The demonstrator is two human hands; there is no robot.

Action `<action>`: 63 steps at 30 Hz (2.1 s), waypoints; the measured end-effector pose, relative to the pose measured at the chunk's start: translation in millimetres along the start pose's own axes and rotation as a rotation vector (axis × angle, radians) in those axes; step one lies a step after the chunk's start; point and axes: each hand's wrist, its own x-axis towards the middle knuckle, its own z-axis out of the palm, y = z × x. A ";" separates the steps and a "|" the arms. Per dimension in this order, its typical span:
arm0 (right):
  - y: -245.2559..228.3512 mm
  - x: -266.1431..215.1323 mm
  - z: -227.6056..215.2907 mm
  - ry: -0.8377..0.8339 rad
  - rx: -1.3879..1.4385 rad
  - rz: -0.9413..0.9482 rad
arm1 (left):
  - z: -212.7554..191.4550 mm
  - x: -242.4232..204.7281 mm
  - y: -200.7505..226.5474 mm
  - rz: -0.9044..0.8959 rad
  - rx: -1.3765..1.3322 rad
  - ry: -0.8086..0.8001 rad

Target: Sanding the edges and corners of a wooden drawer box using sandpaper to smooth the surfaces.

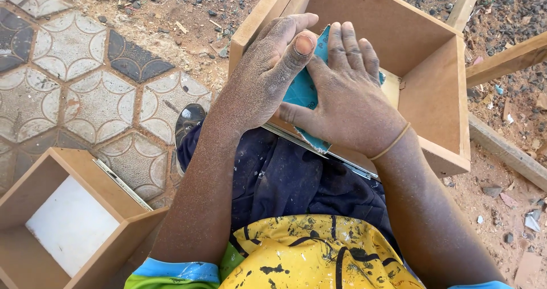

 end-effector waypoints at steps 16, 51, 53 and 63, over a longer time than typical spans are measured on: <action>35.7 -84.7 -39.5 -0.431 0.045 0.341 | 19.4 -0.4 1.8 0.025 0.218 0.057; -37.6 24.9 13.3 0.044 0.053 -0.106 | -3.9 -26.9 -28.1 -0.174 0.124 0.539; -34.3 20.4 10.2 0.027 0.068 -0.081 | -0.6 -24.7 -23.9 -0.195 0.171 0.559; 35.0 -108.9 -43.6 -0.267 -0.015 0.354 | 6.8 -20.6 -29.3 -0.265 0.136 0.567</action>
